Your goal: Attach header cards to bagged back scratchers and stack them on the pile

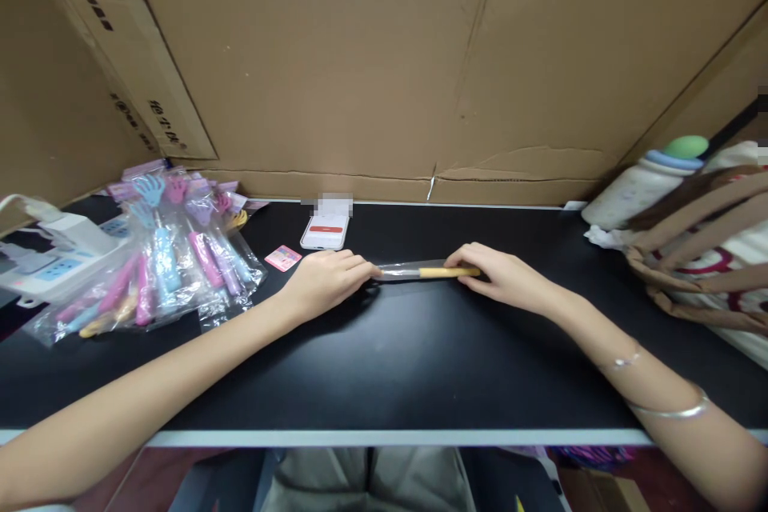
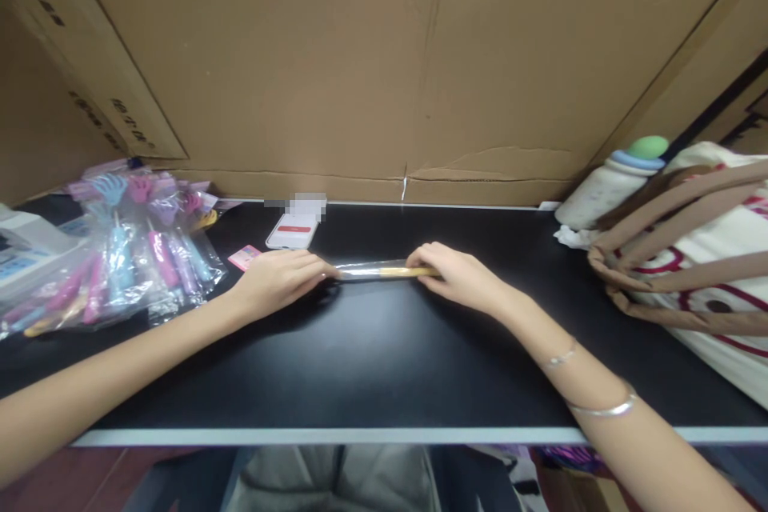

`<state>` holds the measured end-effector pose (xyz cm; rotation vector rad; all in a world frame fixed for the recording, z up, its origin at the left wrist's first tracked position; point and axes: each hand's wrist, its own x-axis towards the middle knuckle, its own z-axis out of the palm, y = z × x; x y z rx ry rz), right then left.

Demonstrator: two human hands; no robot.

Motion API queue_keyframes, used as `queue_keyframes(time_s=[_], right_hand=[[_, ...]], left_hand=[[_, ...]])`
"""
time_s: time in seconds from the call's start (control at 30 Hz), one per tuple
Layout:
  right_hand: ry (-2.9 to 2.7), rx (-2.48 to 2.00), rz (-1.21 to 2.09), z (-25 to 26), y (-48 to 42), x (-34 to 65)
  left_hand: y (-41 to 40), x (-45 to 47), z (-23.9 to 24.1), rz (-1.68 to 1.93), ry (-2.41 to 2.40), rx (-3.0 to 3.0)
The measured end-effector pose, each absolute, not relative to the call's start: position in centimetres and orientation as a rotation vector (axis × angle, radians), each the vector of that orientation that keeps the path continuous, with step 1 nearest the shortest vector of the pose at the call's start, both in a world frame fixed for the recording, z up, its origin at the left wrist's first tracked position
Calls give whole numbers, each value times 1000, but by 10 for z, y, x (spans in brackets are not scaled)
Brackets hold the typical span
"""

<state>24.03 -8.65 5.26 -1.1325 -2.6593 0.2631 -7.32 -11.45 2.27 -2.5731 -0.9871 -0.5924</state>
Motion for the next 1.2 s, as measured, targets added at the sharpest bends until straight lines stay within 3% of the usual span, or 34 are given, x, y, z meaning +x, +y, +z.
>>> queue_keyframes(time_s=[0.27,0.47,0.8,1.2], right_hand=[[-2369,-1198,775,67,-75,261],[-2182,-1234,993,45,-69,256],[-2367,-1339,99,39,-71,252],[-2571,-1224,236,38,-75,253]], left_hand=[[-118,-86,48,-704,-1498,-2718],[-109,-92,49,-852,-1716,-3034],[-110,-91,43,-553,-1717,-2838],[-112,-90,44,-428,-1669,-2747]])
